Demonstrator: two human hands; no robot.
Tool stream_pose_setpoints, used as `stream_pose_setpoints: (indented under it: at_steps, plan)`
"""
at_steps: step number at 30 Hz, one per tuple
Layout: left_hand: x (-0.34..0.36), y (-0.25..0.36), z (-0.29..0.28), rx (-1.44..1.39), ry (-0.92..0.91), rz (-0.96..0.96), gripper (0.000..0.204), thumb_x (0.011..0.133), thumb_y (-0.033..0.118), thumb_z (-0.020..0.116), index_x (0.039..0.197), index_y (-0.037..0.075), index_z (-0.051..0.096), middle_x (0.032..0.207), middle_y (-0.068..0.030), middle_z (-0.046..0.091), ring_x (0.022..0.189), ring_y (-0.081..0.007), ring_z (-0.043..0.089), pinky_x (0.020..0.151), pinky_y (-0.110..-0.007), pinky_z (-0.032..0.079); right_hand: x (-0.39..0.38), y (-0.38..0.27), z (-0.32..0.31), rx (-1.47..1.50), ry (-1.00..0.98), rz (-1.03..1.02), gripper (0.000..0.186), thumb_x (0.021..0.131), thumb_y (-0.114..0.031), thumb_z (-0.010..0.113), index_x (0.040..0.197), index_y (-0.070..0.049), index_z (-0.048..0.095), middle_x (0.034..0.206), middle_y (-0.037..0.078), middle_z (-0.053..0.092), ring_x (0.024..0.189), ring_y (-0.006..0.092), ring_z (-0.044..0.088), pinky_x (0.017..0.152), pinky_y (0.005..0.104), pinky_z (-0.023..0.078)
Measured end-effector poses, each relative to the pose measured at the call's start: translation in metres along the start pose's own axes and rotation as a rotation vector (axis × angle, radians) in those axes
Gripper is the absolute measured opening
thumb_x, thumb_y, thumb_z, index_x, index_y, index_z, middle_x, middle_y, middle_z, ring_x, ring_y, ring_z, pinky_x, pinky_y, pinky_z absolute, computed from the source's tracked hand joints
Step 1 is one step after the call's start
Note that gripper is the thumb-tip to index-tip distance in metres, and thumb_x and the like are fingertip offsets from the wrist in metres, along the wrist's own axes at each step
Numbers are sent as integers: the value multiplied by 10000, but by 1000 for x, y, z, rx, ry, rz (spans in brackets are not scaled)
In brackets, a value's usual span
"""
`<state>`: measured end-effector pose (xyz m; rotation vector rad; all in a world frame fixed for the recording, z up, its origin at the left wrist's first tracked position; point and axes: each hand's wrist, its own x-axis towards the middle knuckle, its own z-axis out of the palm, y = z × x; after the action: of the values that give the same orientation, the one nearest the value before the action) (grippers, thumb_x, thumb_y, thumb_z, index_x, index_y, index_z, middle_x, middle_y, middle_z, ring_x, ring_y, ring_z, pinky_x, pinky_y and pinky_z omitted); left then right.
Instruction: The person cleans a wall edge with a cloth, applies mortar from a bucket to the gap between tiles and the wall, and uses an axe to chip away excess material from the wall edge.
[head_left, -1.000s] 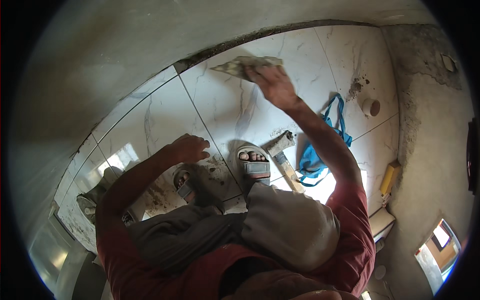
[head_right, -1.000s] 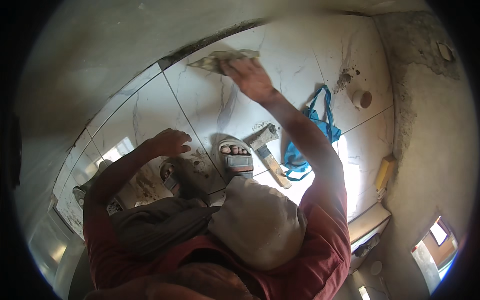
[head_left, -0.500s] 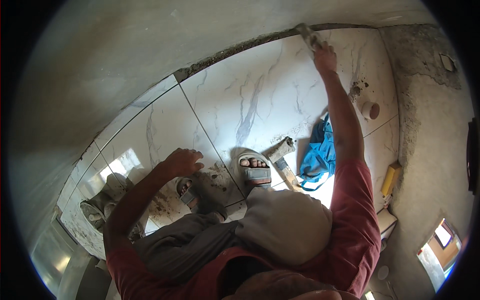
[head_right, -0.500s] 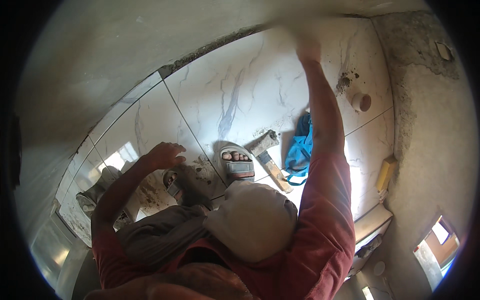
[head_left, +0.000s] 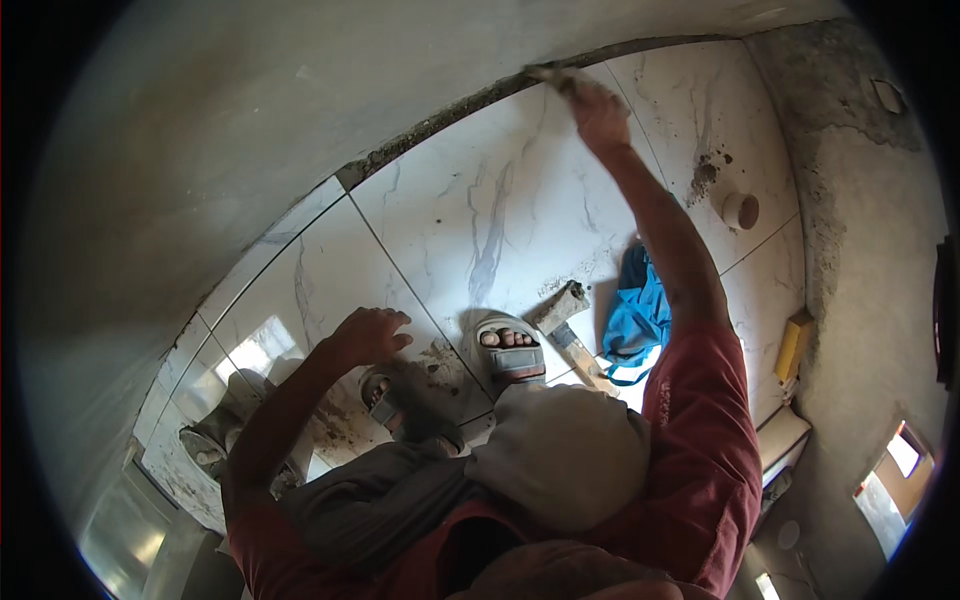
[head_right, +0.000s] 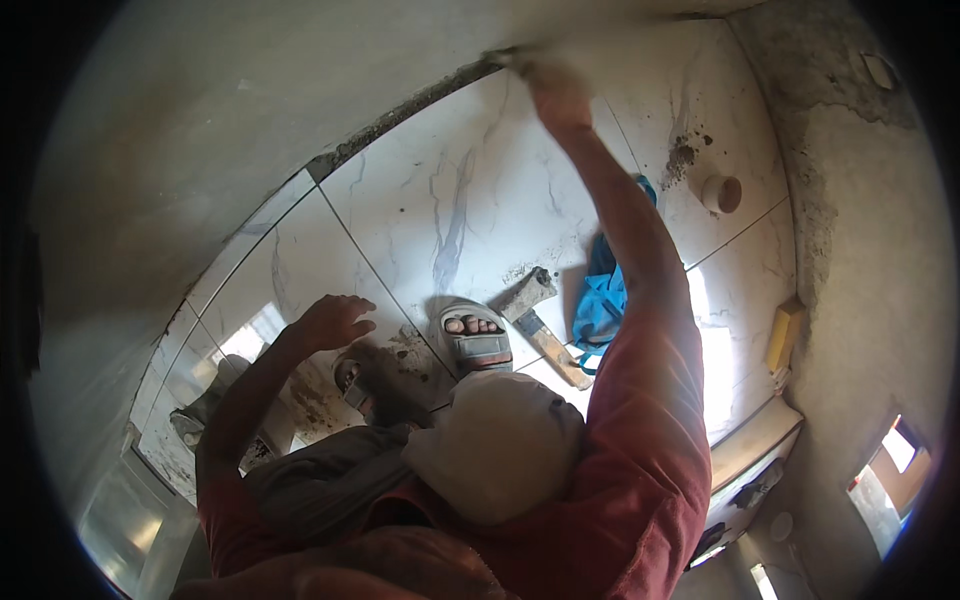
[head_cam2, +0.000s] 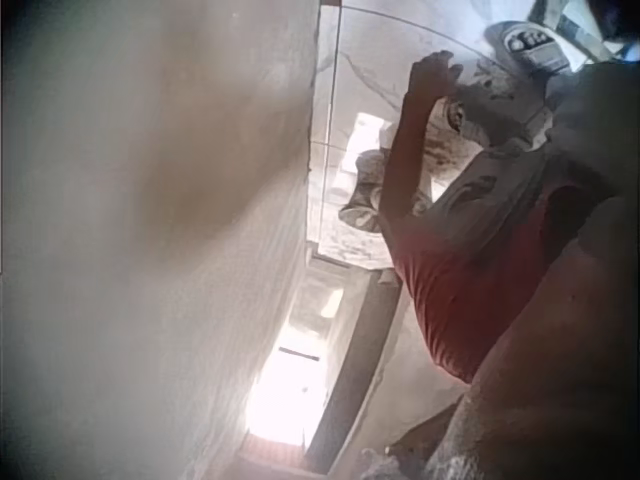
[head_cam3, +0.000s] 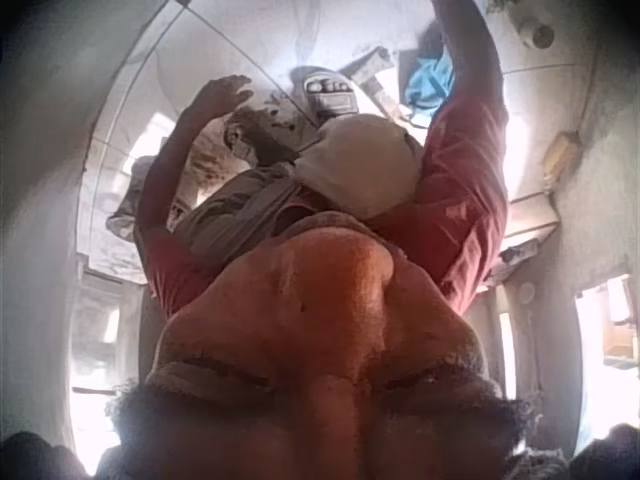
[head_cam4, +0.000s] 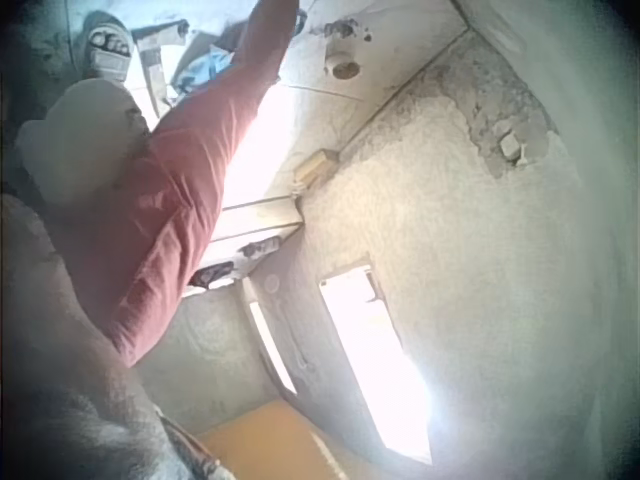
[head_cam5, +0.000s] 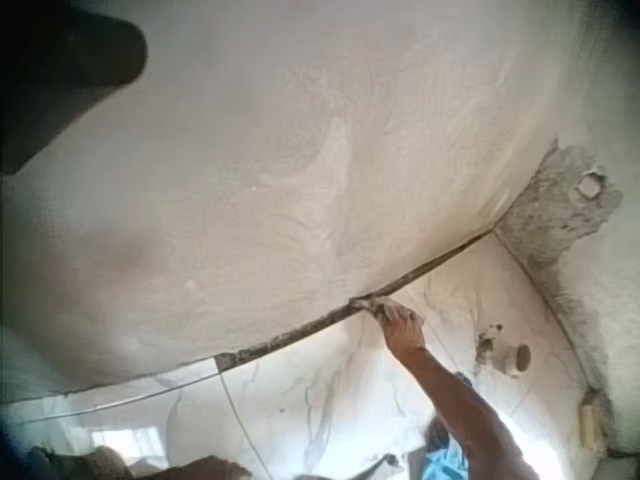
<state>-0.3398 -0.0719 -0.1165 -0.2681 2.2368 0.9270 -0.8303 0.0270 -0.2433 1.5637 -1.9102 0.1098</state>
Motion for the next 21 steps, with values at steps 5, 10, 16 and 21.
stream_pose_setpoints:
  at_steps: [5,10,16,21]
  plan:
    - [-12,-5,-1,-92,87,-61,408,823,355,536,1087,47,584,1031,-139,626,956,-307,591,850,-411,453,62,-6,-33,297,-592,283,308,759,-90,527,1035,-173,637,1108,85,544,933,302,561,774,427,500]
    - [-22,-7,22,-51,-42,-87,409,821,351,540,1089,46,586,1059,-141,618,973,-301,588,865,-411,447,74,-60,-73,249,-759,43,240,768,-78,518,964,-136,642,1137,85,515,1033,301,522,798,453,500]
    - [-13,-8,17,-10,-53,-76,419,828,363,529,1099,48,582,1106,-139,603,1016,-296,572,894,-413,431,81,20,-43,361,-701,353,315,791,-102,493,1082,-149,603,1202,87,490,1053,320,518,821,455,488]
    - [-11,-5,20,-40,-69,-101,413,828,361,526,1096,52,582,1095,-140,604,1014,-296,571,888,-414,433,95,-62,-74,223,-849,113,274,803,-119,503,1054,-147,607,1191,74,492,1076,296,502,876,442,456]
